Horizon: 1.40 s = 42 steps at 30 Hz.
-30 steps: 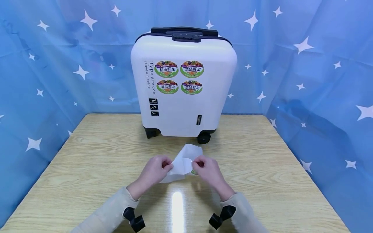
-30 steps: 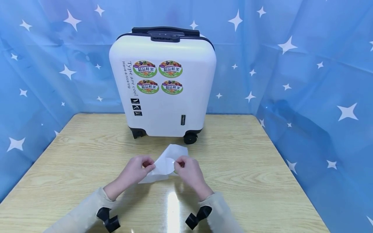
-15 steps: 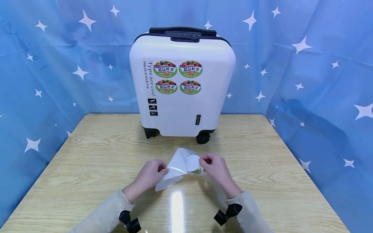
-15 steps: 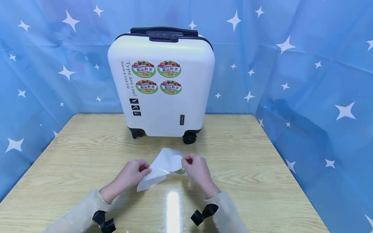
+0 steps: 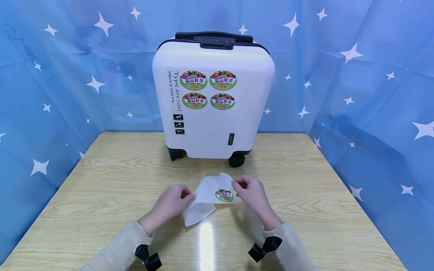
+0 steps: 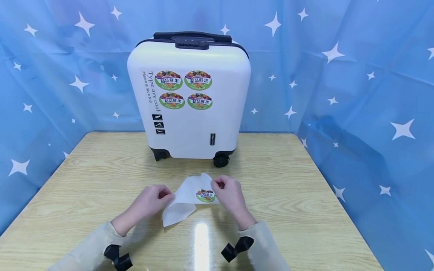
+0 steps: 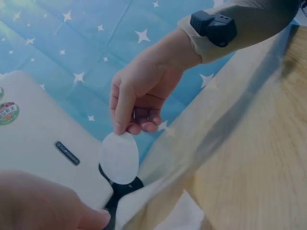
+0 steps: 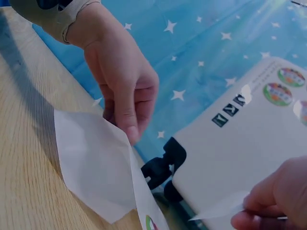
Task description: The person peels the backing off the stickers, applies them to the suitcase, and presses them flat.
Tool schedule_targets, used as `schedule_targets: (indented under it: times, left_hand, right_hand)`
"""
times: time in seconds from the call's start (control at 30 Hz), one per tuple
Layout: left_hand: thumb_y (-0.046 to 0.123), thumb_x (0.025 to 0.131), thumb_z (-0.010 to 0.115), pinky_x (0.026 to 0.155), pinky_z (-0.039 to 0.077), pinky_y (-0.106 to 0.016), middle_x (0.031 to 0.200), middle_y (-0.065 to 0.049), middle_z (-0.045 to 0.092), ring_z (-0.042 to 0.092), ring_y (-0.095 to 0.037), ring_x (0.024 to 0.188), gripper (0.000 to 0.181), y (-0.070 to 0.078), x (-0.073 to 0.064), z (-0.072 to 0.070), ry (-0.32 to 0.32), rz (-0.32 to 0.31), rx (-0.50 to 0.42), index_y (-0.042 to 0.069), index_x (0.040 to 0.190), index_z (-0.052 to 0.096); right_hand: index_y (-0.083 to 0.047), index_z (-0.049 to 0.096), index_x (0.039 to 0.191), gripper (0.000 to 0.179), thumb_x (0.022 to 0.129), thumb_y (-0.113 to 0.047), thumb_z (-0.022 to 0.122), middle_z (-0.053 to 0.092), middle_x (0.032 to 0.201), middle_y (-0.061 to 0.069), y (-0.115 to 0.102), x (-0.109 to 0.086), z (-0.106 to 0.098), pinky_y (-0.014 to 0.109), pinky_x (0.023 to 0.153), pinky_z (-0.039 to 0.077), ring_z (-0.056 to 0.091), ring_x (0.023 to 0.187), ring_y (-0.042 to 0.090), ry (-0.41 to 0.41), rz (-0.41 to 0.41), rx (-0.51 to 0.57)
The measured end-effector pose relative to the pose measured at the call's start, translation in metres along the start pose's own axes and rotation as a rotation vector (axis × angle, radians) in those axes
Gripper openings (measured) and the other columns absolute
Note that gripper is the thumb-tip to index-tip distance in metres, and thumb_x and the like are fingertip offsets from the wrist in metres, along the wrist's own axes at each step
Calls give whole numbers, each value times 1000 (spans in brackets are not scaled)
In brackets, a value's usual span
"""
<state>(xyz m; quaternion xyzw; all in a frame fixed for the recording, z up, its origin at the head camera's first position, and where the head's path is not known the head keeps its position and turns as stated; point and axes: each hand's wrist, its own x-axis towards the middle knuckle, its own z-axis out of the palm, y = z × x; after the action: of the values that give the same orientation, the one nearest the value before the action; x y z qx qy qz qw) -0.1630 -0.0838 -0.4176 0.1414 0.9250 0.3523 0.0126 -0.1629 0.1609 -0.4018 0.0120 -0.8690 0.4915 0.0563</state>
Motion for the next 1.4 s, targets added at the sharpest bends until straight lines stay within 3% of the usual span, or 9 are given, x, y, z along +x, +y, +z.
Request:
schedule_targets:
  times: [0.2,0.4,0.57,0.7,0.93,1.07,1.4]
  left_hand:
    - [18,88,65,53,41,-26,67,5,55,47,-9,58,11,10,4,-6,88,49,-16,9,81,66]
    - [15,86,67,57,44,-25,74,5,61,51,-8,65,6,29,8,-5,136,142,-116,9,85,68]
    - [13,86,67,61,48,-24,80,2,67,57,-7,68,6,41,12,-2,151,163,-193,8,88,70]
    - [12,86,67,60,48,-23,81,1,67,57,-8,67,8,45,16,-1,149,149,-248,7,90,71]
    - [20,87,66,60,48,-27,77,2,67,57,-10,67,15,42,28,-2,173,79,-326,6,87,72]
    - [27,88,65,58,47,-28,72,2,65,57,-11,64,22,40,33,-3,173,57,-332,6,83,72]
    - [23,84,70,55,47,-28,67,2,64,57,-12,60,18,42,35,-8,170,31,-325,6,79,72]
  right_hand:
    - [-4,69,87,9,87,-11,64,61,72,2,-7,-3,4,26,51,46,60,61,23,19,-59,2]
    - [-6,70,83,6,86,-7,65,59,67,-2,-13,-5,16,24,51,44,51,58,11,85,-236,-61]
    - [-6,70,81,5,83,-4,66,58,67,-4,-17,-4,25,23,51,43,48,57,8,151,-362,-105]
    - [-6,70,81,5,82,-2,66,59,67,-4,-20,-6,29,22,49,42,48,56,7,173,-418,-121]
    - [-6,69,83,5,82,-2,67,60,70,-3,-20,-9,31,21,50,43,49,58,7,157,-445,-137]
    - [-6,69,83,5,82,-2,67,59,71,-3,-20,-9,33,20,51,44,50,59,6,148,-464,-130]
    - [-7,69,80,6,81,-1,68,57,69,-6,-20,-10,35,20,52,43,48,59,6,123,-532,-114]
